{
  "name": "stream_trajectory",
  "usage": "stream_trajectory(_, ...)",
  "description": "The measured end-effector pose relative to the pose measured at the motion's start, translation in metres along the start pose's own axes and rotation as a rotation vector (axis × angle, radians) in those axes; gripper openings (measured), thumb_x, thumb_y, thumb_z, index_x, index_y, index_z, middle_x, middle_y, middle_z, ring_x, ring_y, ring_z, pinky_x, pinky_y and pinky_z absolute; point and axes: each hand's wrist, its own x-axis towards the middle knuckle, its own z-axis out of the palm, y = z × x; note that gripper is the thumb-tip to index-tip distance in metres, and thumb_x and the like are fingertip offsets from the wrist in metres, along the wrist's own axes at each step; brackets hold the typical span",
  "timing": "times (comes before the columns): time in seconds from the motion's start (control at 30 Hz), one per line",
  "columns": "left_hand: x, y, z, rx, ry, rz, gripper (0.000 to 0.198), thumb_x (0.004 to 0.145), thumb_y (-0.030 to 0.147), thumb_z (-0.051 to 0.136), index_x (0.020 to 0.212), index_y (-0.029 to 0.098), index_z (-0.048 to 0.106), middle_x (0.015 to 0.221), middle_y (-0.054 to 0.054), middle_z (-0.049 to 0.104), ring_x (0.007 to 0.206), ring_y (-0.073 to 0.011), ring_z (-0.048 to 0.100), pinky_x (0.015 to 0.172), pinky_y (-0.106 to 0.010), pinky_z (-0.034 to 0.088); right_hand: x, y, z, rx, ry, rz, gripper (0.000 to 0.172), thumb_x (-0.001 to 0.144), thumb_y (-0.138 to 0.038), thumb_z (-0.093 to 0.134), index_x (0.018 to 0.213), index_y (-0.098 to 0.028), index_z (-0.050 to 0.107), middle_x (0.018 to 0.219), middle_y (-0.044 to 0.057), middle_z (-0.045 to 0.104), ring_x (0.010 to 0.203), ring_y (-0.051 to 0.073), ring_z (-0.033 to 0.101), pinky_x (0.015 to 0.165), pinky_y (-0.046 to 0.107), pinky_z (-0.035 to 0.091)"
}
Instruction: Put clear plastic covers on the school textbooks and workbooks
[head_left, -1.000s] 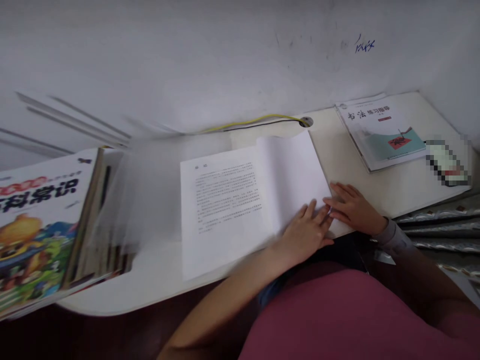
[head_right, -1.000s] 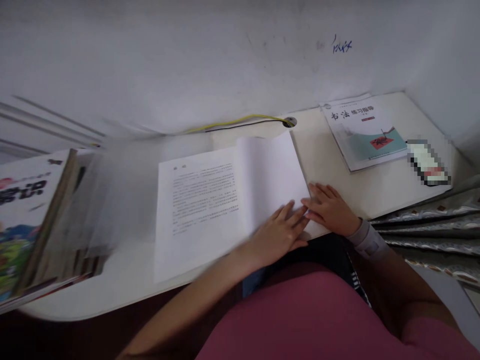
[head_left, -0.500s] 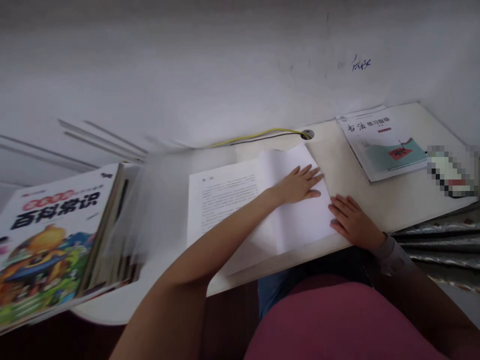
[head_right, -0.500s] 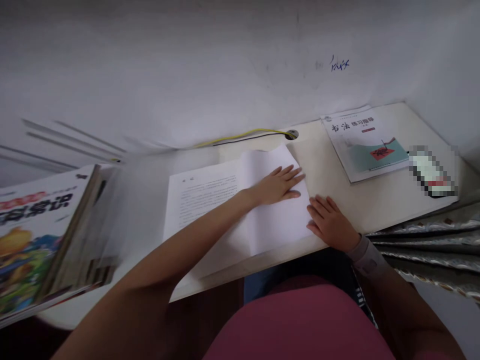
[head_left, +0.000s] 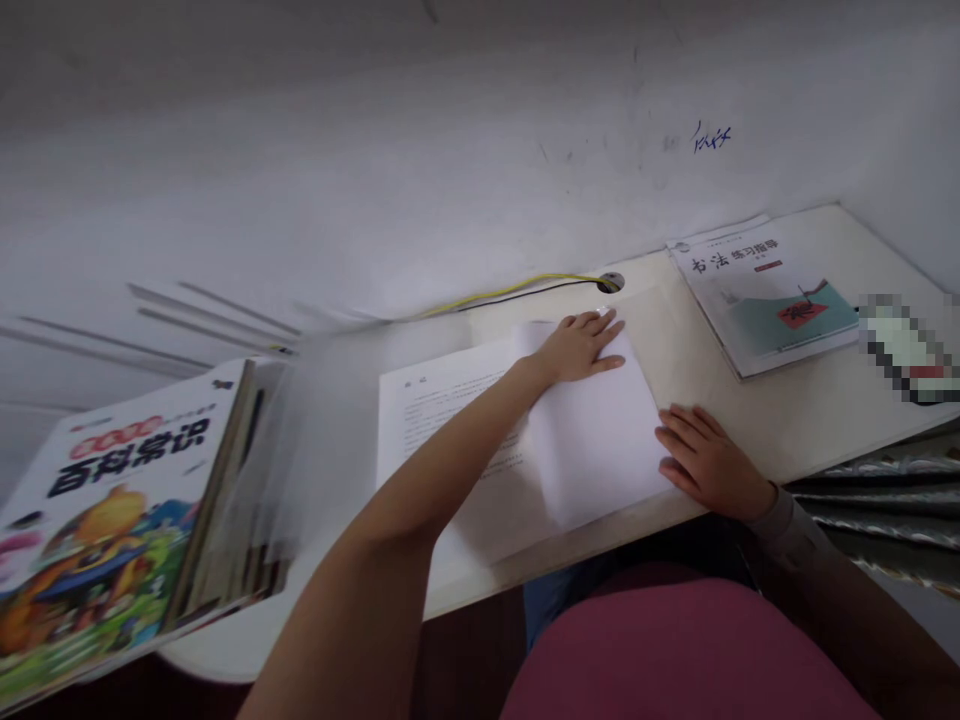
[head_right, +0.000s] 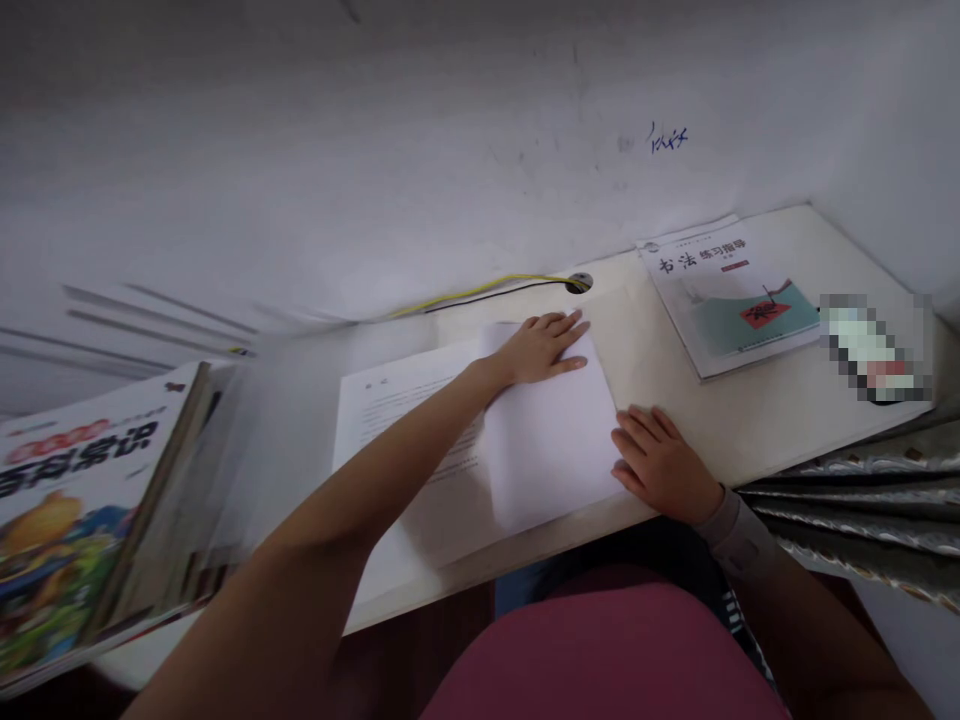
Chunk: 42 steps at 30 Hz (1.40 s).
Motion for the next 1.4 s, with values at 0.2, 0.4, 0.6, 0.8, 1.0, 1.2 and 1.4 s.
stream_trajectory(0.2, -0.002, 0.003, 0.001, -0.057, -0.031, 0.008, 0.071, 0.091, 0.064, 0.025, 0.147, 0.021, 0.028, 0.155, -0.009, 0.024, 0.138, -0.0325, 0.026, 0.110, -0.046, 0.021, 0.001, 0.000, -0.001, 0.004, -0.002, 0.001, 0.038, 0.093, -0.033, 0.045, 0.122, -0.012, 0.057, 0.134, 0.015, 0.054, 0.131, 0.027, 0.040, 0.109, 0.048, 0.033)
stream_trajectory(0.4, 0.005, -0.005, 0.003, -0.031, 0.031, -0.012, 0.066, 0.093, 0.060, 0.022, 0.145, 0.022, 0.033, 0.153, -0.009, 0.029, 0.132, -0.0311, 0.033, 0.106, -0.045, 0.026, 0.000, 0.001, 0.000, -0.003, -0.016, -0.004, 0.038, 0.093, -0.034, 0.045, 0.122, -0.012, 0.056, 0.135, 0.015, 0.053, 0.131, 0.028, 0.039, 0.109, 0.049, 0.032)
stream_trajectory(0.6, 0.004, 0.000, -0.014, 0.086, 0.001, -0.003, 0.068, 0.093, 0.058, 0.029, 0.145, 0.015, 0.032, 0.151, -0.013, 0.032, 0.132, -0.0323, 0.035, 0.106, -0.045, 0.028, 0.000, 0.001, 0.000, -0.001, -0.005, -0.009, 0.043, 0.093, -0.037, 0.045, 0.127, -0.013, 0.053, 0.136, 0.016, 0.052, 0.132, 0.027, 0.039, 0.109, 0.049, 0.032)
stream_trajectory(0.8, -0.065, 0.079, -0.031, 0.130, -0.015, -0.058, 0.069, 0.093, 0.057, 0.029, 0.136, 0.004, 0.044, 0.147, -0.022, 0.036, 0.136, -0.0367, 0.031, 0.109, -0.050, 0.025, -0.004, 0.005, 0.000, 0.073, 0.158, 0.053, 0.046, 0.095, -0.032, 0.042, 0.137, -0.014, 0.043, 0.135, 0.015, 0.054, 0.131, 0.022, 0.043, 0.109, 0.046, 0.033)
stream_trajectory(1.0, -0.118, 0.154, 0.014, -0.012, 0.040, -0.206, 0.082, 0.087, 0.067, 0.033, 0.145, 0.009, 0.030, 0.148, -0.026, 0.031, 0.139, -0.0406, 0.024, 0.109, -0.058, 0.025, -0.012, 0.023, -0.001, -0.018, 0.144, 0.292, 0.045, 0.095, -0.031, 0.038, 0.135, -0.013, 0.047, 0.139, 0.018, 0.049, 0.132, 0.027, 0.041, 0.107, 0.050, 0.034)
stream_trajectory(1.2, -0.104, 0.164, 0.021, -0.074, 0.067, -0.305, 0.078, 0.089, 0.063, 0.032, 0.146, 0.010, 0.027, 0.151, -0.025, 0.024, 0.140, -0.0393, 0.020, 0.109, -0.060, 0.024, -0.017, 0.029, 0.000, -0.097, 0.012, 0.256, 0.053, 0.094, -0.044, 0.039, 0.134, -0.011, 0.047, 0.144, 0.020, 0.043, 0.136, 0.030, 0.035, 0.108, 0.052, 0.029)
stream_trajectory(1.4, -0.104, 0.167, 0.019, -0.088, 0.051, -0.284, 0.076, 0.091, 0.060, 0.034, 0.145, 0.008, 0.029, 0.151, -0.024, 0.024, 0.141, -0.0366, 0.019, 0.111, -0.059, 0.022, -0.017, 0.031, -0.001, -0.089, 0.008, 0.256, 0.055, 0.094, -0.047, 0.038, 0.135, -0.012, 0.047, 0.143, 0.019, 0.044, 0.136, 0.030, 0.035, 0.108, 0.051, 0.029)
